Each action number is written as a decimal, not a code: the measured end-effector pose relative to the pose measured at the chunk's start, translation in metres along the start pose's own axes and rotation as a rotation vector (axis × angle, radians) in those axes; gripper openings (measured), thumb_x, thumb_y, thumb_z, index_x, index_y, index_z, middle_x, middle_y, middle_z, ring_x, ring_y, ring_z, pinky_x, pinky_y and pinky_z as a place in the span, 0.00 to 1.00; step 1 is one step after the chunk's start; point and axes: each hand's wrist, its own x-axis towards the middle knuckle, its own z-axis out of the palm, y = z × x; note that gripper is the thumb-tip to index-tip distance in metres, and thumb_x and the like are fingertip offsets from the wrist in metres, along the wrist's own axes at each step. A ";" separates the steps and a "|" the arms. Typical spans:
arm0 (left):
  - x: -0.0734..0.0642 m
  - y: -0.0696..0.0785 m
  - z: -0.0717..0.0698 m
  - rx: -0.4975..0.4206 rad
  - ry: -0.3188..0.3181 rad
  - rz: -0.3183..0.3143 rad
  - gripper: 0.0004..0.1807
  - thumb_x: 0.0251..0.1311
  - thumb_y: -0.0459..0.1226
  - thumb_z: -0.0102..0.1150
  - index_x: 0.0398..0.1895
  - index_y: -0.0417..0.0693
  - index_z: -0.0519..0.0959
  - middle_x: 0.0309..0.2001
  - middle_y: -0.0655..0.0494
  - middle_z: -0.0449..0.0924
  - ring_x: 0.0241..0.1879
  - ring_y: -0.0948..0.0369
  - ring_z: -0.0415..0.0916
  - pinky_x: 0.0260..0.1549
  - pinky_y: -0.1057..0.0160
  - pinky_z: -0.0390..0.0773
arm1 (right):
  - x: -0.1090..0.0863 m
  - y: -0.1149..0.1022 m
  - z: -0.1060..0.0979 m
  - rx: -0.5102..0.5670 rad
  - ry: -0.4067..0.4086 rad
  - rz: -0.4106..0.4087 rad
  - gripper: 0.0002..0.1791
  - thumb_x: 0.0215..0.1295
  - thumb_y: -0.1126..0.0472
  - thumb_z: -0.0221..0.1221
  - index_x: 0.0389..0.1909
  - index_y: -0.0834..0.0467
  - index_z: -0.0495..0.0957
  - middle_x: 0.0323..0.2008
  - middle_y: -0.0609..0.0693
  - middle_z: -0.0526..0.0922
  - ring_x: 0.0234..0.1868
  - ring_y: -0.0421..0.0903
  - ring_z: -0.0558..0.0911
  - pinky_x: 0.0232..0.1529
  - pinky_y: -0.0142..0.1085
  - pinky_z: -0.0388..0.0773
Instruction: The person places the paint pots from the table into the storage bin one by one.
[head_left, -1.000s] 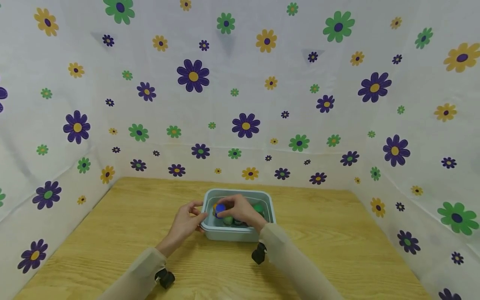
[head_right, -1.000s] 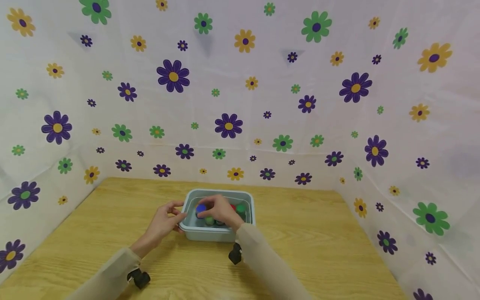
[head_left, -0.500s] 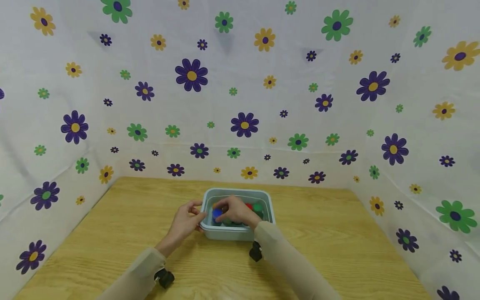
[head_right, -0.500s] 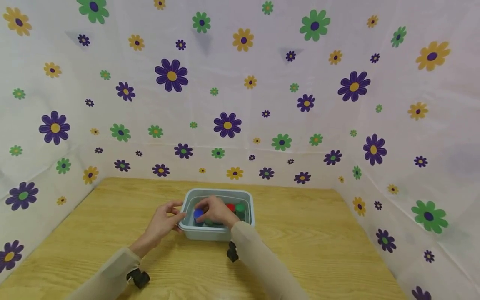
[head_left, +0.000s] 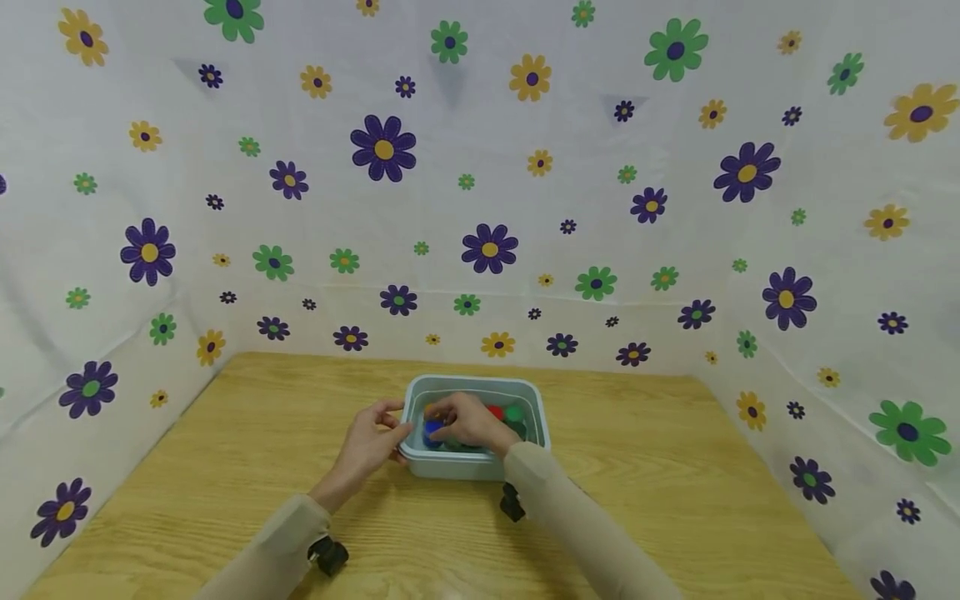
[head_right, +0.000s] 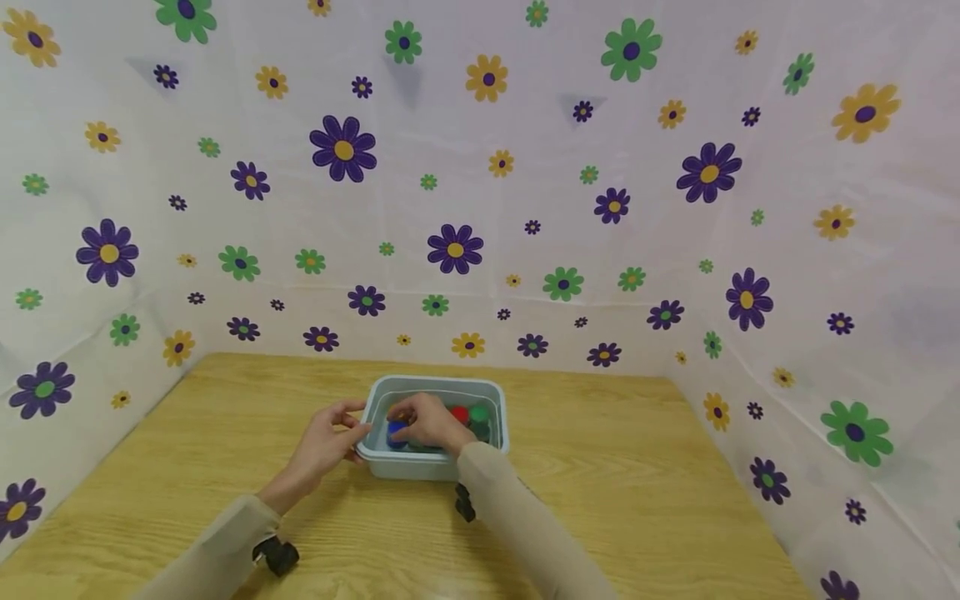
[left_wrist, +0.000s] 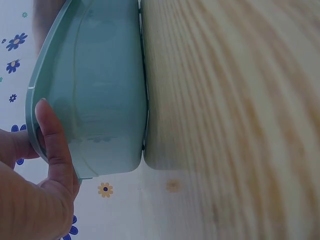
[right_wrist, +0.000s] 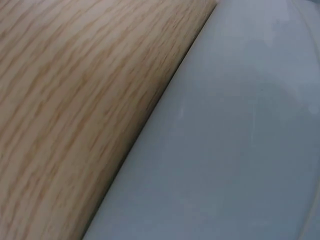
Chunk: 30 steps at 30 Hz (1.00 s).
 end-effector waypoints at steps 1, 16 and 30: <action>0.000 0.001 0.000 0.000 0.000 0.002 0.23 0.61 0.27 0.60 0.60 0.36 0.73 0.34 0.47 0.70 0.20 0.60 0.76 0.23 0.49 0.84 | 0.000 0.000 0.000 -0.003 -0.001 -0.001 0.18 0.58 0.62 0.69 0.50 0.58 0.84 0.45 0.54 0.86 0.40 0.43 0.81 0.41 0.34 0.80; 0.001 0.000 0.000 0.084 -0.008 0.013 0.23 0.62 0.32 0.63 0.60 0.40 0.74 0.35 0.47 0.73 0.23 0.60 0.76 0.20 0.57 0.83 | -0.014 0.007 -0.013 0.094 0.055 0.024 0.16 0.63 0.68 0.63 0.51 0.58 0.83 0.49 0.52 0.85 0.47 0.47 0.81 0.50 0.43 0.80; 0.010 0.004 -0.018 0.307 -0.175 0.053 0.31 0.65 0.46 0.61 0.69 0.47 0.66 0.48 0.45 0.78 0.41 0.56 0.78 0.32 0.58 0.84 | -0.054 0.032 -0.057 0.239 0.222 0.105 0.13 0.70 0.60 0.58 0.53 0.56 0.82 0.52 0.52 0.84 0.50 0.46 0.80 0.55 0.43 0.80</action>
